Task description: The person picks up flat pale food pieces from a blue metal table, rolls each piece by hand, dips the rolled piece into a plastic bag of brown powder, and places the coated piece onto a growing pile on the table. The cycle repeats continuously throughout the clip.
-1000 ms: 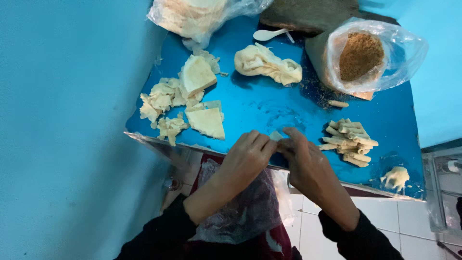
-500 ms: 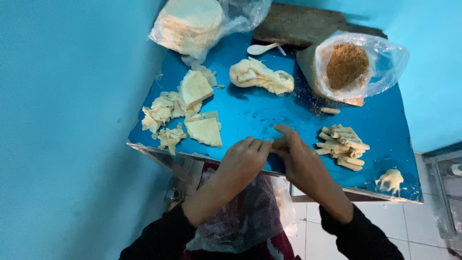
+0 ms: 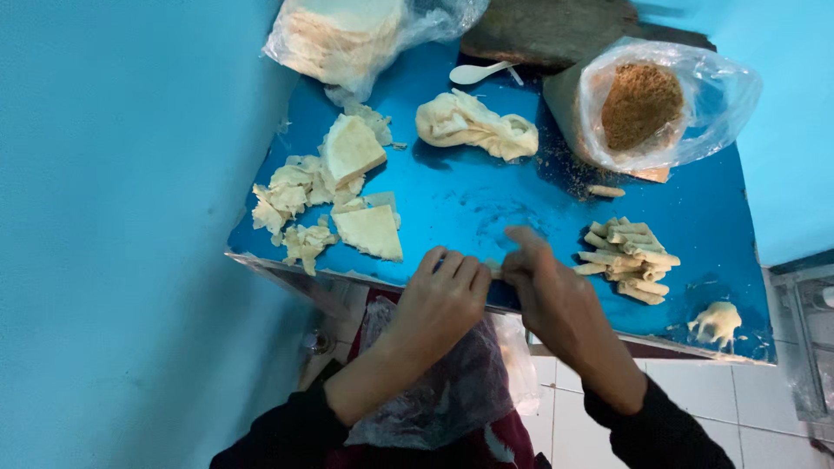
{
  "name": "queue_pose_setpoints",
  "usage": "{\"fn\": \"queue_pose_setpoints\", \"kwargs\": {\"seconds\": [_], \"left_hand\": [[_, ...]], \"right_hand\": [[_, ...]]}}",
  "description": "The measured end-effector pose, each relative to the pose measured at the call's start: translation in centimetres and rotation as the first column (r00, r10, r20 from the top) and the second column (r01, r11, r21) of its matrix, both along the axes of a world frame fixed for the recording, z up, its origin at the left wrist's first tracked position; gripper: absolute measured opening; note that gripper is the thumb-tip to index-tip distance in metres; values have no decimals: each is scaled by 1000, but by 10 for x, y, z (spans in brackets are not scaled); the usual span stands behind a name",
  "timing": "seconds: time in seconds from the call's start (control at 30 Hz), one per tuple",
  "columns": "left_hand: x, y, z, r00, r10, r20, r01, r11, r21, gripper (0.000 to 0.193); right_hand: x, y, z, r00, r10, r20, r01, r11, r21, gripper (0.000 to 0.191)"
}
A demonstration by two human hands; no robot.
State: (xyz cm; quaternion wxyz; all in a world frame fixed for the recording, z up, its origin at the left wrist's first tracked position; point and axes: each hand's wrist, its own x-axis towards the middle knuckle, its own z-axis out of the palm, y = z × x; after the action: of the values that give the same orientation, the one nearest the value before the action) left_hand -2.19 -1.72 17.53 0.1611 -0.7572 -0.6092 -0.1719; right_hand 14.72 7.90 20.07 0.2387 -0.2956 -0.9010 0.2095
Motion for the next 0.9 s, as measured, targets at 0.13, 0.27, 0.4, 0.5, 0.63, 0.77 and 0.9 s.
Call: {"fn": "queue_pose_setpoints", "kwargs": {"seconds": [0.13, 0.27, 0.4, 0.5, 0.63, 0.77, 0.9], "left_hand": [[4, -3, 8, 994, 107, -22, -103, 986, 131, 40], [4, 11, 14, 981, 181, 72, -193, 947, 257, 57], [4, 15, 8, 983, 21, 181, -56, 980, 188, 33], [5, 20, 2, 981, 8, 194, -43, 984, 175, 17], [5, 32, 3, 978, 35, 204, -69, 985, 160, 6], [5, 36, 12, 902, 20, 431, -99, 982, 162, 21], [24, 29, 22, 296, -39, 954, 24, 999, 33, 29]], "right_hand": [[-1, -16, -8, 999, -18, 40, 2, 931, 364, 61], [-3, -17, -4, 994, -17, 105, -36, 875, 483, 75], [6, 7, 16, 998, -51, -20, 55, 912, 407, 59], [28, 59, 44, 984, -174, 47, 134, 881, 454, 41], [39, 104, 49, 962, -188, 196, 63, 857, 512, 45], [28, 126, 37, 862, -314, 399, 4, 790, 613, 45], [31, 127, 46, 873, -279, 401, -28, 790, 612, 49]]}}
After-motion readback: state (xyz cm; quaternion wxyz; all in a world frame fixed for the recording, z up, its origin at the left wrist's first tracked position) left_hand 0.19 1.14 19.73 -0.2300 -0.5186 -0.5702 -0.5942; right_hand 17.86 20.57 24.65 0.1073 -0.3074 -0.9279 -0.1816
